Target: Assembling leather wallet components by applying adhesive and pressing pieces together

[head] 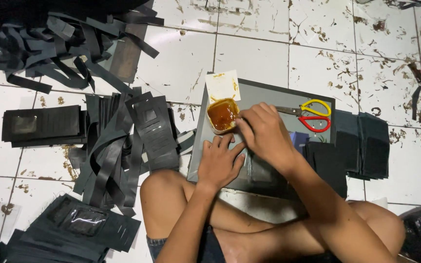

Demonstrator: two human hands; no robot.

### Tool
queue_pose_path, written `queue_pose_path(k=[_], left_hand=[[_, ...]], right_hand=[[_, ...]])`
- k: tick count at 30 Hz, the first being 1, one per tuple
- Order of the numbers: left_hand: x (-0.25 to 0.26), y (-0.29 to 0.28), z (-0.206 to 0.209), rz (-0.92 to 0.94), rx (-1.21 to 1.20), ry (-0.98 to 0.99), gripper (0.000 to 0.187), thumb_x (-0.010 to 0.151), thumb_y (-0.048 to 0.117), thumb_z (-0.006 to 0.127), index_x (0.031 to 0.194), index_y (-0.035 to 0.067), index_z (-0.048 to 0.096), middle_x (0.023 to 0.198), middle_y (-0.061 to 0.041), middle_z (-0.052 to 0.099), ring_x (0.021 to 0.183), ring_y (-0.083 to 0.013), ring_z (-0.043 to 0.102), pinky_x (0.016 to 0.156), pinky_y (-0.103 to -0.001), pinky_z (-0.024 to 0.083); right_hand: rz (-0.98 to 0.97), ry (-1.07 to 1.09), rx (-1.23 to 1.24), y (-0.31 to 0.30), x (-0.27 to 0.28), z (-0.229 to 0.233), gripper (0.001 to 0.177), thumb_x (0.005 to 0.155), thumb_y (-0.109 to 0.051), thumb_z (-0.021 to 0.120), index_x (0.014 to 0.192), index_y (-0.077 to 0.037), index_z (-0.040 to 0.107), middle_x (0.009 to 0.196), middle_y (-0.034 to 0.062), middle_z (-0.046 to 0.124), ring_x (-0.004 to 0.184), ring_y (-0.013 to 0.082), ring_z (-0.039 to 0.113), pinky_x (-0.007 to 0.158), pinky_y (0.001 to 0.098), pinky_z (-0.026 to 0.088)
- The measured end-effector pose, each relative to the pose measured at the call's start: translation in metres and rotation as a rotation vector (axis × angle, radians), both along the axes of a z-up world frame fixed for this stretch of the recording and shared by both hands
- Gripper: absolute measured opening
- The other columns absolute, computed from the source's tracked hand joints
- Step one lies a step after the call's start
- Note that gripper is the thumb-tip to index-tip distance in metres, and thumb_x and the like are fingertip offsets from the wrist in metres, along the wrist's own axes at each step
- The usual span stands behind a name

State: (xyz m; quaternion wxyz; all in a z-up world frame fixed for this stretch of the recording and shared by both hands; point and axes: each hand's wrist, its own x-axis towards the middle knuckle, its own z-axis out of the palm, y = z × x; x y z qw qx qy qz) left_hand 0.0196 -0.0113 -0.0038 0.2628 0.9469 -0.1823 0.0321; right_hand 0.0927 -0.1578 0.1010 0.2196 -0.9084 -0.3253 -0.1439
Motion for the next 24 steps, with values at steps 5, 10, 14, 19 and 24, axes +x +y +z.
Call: queue_pose_path(k=[5, 10, 14, 19, 24], left_hand=[[0.0, 0.0, -0.001, 0.002, 0.047, 0.006, 0.027, 0.096, 0.044, 0.054, 0.113, 0.029, 0.068, 0.116, -0.004, 0.055, 0.105, -0.029, 0.053, 0.081, -0.044, 0.038], [-0.002, 0.006, 0.009, -0.03, 0.043, 0.046, 0.033, 0.094, 0.044, 0.055, 0.123, 0.032, 0.066, 0.119, -0.003, 0.055, 0.107, -0.0286, 0.053, 0.082, -0.043, 0.038], [-0.001, 0.005, 0.013, -0.044, 0.061, 0.083, 0.042, 0.093, 0.047, 0.057, 0.134, 0.038, 0.061, 0.118, -0.001, 0.052, 0.108, -0.0277, 0.053, 0.084, -0.044, 0.04], [-0.005, -0.003, 0.013, 0.031, -0.061, -0.104, 0.047, 0.09, 0.044, 0.063, 0.133, 0.026, 0.068, 0.119, -0.006, 0.055, 0.098, -0.0264, 0.047, 0.083, -0.042, 0.033], [-0.005, -0.003, 0.009, 0.06, -0.033, -0.137, 0.049, 0.087, 0.048, 0.066, 0.132, 0.029, 0.069, 0.117, -0.005, 0.055, 0.096, -0.0256, 0.047, 0.082, -0.041, 0.034]], right_hand=[[-0.006, 0.061, -0.05, -0.01, -0.027, -0.018, 0.011, 0.098, -0.018, 0.068, 0.097, -0.008, 0.071, 0.074, 0.0085, 0.06, 0.076, 0.0294, 0.064, 0.073, 0.0392, 0.049], [-0.441, 0.522, 0.513, -0.052, -0.086, -0.031, 0.012, 0.096, -0.015, 0.068, 0.105, -0.009, 0.073, 0.068, 0.0092, 0.068, 0.066, 0.0223, 0.063, 0.065, 0.034, 0.049], [-0.857, 0.576, 0.846, -0.084, -0.152, -0.056, 0.014, 0.096, -0.007, 0.066, 0.109, -0.004, 0.071, 0.064, 0.0068, 0.066, 0.062, 0.012, 0.053, 0.061, 0.0252, 0.041], [-0.961, 0.367, 0.426, -0.087, -0.199, -0.069, 0.015, 0.094, -0.018, 0.069, 0.101, -0.005, 0.074, 0.075, 0.0039, 0.071, 0.064, 0.0145, 0.062, 0.063, 0.0279, 0.05], [-0.858, 0.21, 0.293, -0.079, -0.205, -0.099, 0.014, 0.093, -0.017, 0.07, 0.102, -0.005, 0.073, 0.074, 0.006, 0.071, 0.057, 0.0173, 0.06, 0.055, 0.0302, 0.048]])
